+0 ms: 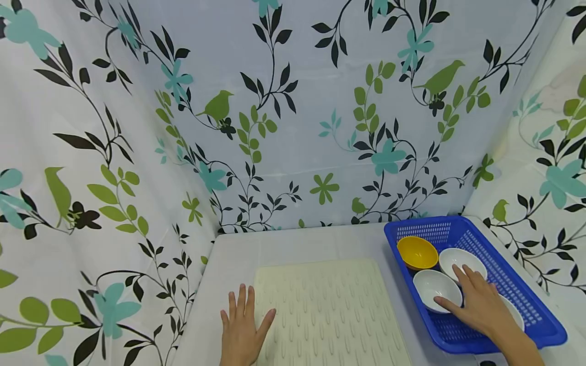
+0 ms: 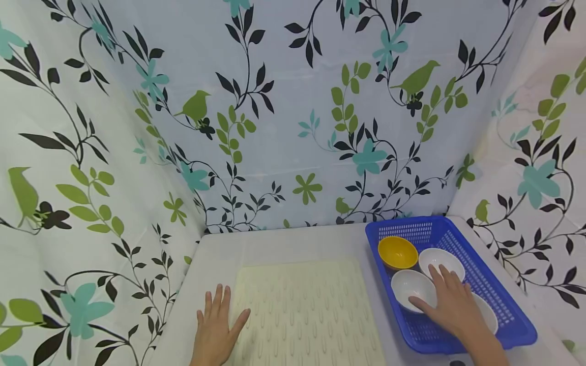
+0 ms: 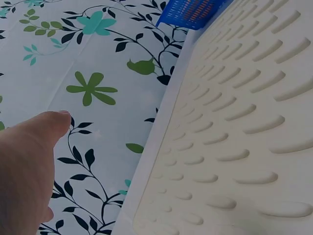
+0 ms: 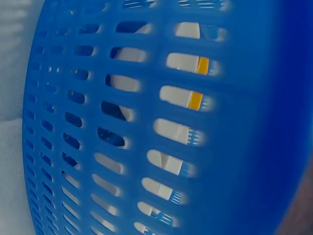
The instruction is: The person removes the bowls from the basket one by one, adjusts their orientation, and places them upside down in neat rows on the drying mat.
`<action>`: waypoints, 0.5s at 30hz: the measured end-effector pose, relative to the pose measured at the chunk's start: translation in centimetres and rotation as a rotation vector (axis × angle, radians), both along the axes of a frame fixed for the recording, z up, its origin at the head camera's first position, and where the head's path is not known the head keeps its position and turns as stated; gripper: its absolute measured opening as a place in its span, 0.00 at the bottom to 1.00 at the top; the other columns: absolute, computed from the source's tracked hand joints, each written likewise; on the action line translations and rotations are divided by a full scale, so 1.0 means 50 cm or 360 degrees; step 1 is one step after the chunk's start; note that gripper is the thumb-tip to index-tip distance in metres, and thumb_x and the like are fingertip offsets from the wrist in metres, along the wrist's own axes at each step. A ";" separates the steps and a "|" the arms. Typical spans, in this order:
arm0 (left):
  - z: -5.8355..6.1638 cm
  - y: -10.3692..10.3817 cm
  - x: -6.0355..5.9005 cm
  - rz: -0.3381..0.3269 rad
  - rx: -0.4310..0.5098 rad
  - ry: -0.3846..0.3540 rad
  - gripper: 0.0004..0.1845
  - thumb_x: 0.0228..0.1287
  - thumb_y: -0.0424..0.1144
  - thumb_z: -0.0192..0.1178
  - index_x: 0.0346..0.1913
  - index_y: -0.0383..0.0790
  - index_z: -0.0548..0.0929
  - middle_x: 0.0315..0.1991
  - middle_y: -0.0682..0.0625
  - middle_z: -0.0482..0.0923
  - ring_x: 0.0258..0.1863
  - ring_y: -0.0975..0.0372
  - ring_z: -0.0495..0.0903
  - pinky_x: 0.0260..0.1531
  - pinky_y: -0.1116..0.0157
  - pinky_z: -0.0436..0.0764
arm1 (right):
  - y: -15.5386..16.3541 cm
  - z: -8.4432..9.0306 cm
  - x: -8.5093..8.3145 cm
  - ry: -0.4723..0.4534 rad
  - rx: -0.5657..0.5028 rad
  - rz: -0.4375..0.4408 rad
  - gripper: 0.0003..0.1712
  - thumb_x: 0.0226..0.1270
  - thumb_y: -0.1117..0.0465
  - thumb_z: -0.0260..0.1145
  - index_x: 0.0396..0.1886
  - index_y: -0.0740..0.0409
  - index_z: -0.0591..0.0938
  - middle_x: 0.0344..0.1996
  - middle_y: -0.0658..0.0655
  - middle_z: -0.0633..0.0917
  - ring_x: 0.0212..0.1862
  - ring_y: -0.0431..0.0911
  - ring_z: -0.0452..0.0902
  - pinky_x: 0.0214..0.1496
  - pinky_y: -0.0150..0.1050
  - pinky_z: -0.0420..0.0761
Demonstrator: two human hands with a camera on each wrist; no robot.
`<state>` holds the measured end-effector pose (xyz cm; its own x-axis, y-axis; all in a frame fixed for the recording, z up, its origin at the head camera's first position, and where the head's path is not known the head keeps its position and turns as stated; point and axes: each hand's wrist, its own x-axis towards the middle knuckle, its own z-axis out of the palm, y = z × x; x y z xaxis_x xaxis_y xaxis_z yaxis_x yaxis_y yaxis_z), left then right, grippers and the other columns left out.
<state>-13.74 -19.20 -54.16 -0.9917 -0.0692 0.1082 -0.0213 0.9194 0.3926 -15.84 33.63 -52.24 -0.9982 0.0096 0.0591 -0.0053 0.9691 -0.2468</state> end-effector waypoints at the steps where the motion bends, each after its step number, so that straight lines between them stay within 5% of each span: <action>1: -0.001 -0.002 -0.002 -0.0002 -0.0004 0.0002 0.49 0.69 0.71 0.47 0.78 0.36 0.57 0.80 0.36 0.48 0.79 0.34 0.45 0.68 0.24 0.50 | 0.000 -0.002 -0.004 0.0000 0.0006 0.0009 0.63 0.59 0.27 0.64 0.73 0.75 0.61 0.68 0.85 0.61 0.67 0.80 0.54 0.65 0.84 0.52; 8: -0.010 -0.015 -0.019 -0.0006 -0.0008 -0.0004 0.49 0.71 0.69 0.47 0.78 0.32 0.54 0.80 0.34 0.46 0.78 0.33 0.43 0.68 0.24 0.51 | 0.008 -0.001 -0.029 -0.0041 0.0000 0.0042 0.69 0.50 0.28 0.71 0.74 0.74 0.58 0.69 0.84 0.58 0.68 0.83 0.50 0.66 0.84 0.48; 15: -0.059 -0.022 -0.022 -0.0020 -0.0040 -0.0094 0.41 0.75 0.58 0.50 0.76 0.29 0.57 0.78 0.31 0.52 0.77 0.32 0.47 0.66 0.22 0.53 | 0.050 -0.024 -0.004 -0.0209 -0.0059 -0.0031 0.79 0.41 0.28 0.76 0.74 0.79 0.51 0.69 0.88 0.51 0.70 0.84 0.41 0.67 0.84 0.39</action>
